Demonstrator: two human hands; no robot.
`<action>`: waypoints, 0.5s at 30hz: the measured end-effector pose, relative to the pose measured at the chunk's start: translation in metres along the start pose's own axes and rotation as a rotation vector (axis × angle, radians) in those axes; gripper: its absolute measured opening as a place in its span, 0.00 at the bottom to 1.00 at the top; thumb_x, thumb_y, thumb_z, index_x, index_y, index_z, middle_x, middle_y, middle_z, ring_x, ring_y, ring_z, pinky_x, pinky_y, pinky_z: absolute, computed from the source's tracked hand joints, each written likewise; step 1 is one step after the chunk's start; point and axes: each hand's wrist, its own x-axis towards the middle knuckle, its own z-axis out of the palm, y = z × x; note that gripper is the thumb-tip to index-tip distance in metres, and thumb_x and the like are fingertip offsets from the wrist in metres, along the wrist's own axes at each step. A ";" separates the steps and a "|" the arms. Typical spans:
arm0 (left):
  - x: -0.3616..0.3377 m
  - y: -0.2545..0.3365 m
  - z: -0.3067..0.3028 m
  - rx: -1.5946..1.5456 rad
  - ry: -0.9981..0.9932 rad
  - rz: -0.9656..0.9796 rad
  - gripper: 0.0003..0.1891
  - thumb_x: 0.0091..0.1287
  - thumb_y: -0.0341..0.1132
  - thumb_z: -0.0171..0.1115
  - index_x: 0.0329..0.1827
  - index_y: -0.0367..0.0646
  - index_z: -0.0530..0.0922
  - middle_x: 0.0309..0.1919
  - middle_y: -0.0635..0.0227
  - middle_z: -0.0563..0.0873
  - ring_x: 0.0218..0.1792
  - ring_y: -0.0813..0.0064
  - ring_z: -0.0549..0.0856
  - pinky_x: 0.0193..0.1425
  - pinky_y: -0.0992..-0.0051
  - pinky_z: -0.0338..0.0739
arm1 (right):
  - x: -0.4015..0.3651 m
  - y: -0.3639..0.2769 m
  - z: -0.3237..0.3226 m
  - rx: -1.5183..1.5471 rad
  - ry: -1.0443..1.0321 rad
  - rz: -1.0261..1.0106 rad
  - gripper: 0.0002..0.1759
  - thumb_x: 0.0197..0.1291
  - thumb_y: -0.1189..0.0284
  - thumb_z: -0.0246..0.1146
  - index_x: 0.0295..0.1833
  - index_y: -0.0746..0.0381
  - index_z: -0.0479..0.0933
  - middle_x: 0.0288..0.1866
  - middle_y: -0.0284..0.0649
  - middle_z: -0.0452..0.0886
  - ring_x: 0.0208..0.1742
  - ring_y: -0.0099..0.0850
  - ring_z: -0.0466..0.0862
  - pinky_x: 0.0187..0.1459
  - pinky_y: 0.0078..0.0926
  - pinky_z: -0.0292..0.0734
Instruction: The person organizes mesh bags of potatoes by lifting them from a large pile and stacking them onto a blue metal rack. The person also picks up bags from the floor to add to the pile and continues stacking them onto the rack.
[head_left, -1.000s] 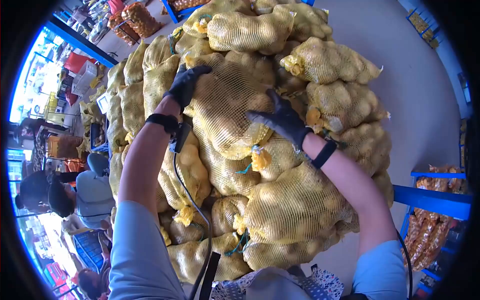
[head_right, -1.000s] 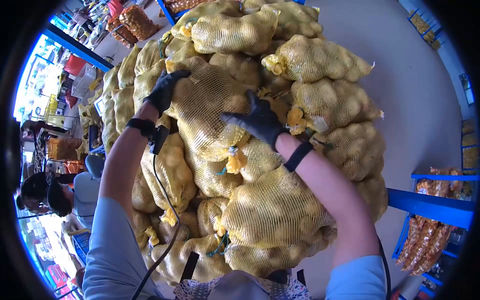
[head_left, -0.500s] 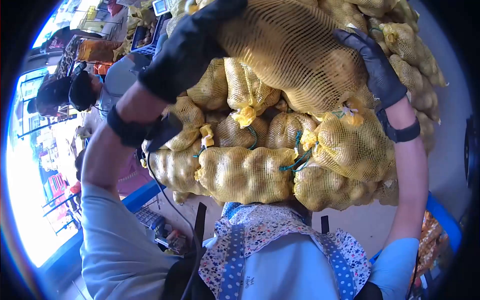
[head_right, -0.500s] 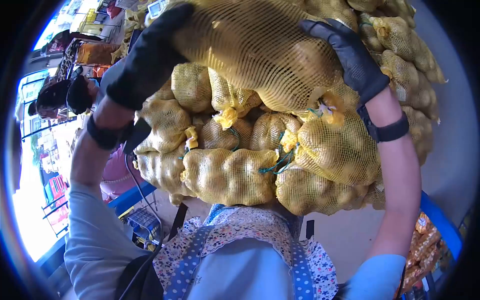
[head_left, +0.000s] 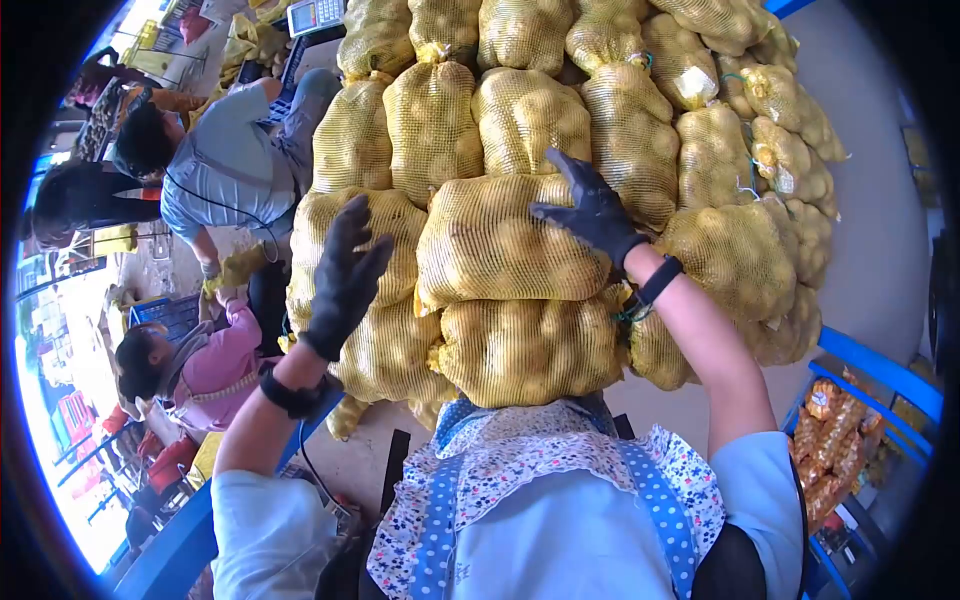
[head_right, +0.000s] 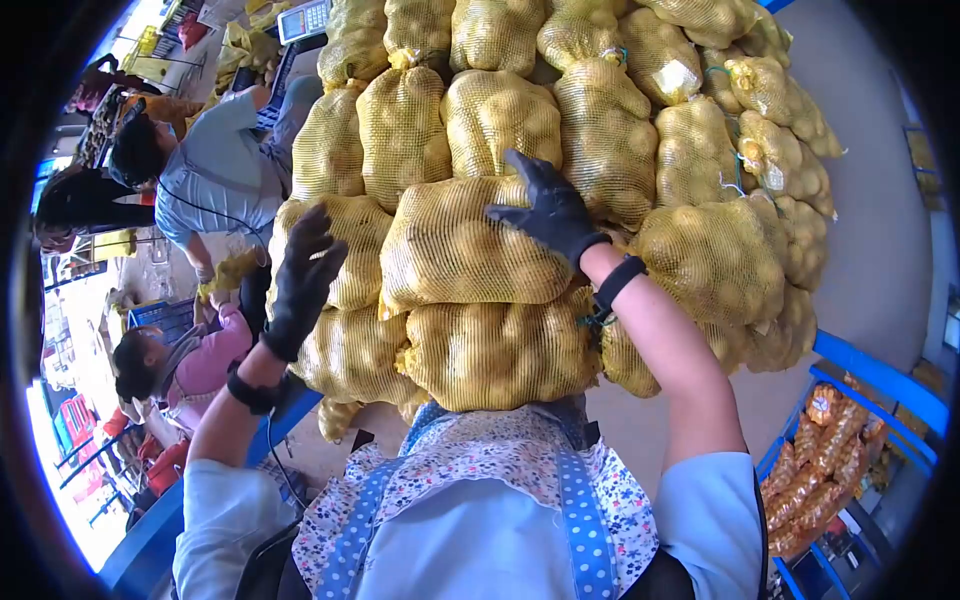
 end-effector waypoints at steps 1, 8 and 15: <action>0.019 -0.007 0.008 -0.016 -0.008 0.009 0.36 0.67 0.40 0.70 0.76 0.46 0.66 0.68 0.59 0.76 0.62 0.61 0.78 0.59 0.65 0.80 | 0.001 0.002 -0.004 0.097 -0.062 0.083 0.45 0.60 0.45 0.68 0.76 0.56 0.64 0.68 0.49 0.75 0.69 0.46 0.74 0.71 0.42 0.67; 0.064 -0.001 0.119 0.702 -0.035 0.436 0.35 0.73 0.61 0.52 0.79 0.55 0.64 0.74 0.53 0.70 0.77 0.45 0.63 0.79 0.54 0.56 | -0.008 -0.004 -0.005 -0.267 0.085 -0.159 0.25 0.69 0.52 0.59 0.65 0.54 0.78 0.71 0.41 0.74 0.68 0.44 0.74 0.69 0.40 0.69; 0.066 0.002 0.128 0.722 -0.235 0.688 0.35 0.72 0.60 0.54 0.77 0.51 0.66 0.71 0.49 0.72 0.71 0.44 0.70 0.74 0.48 0.60 | -0.004 0.033 0.027 0.697 -0.021 0.117 0.22 0.72 0.59 0.56 0.64 0.58 0.79 0.72 0.45 0.74 0.69 0.42 0.77 0.70 0.39 0.70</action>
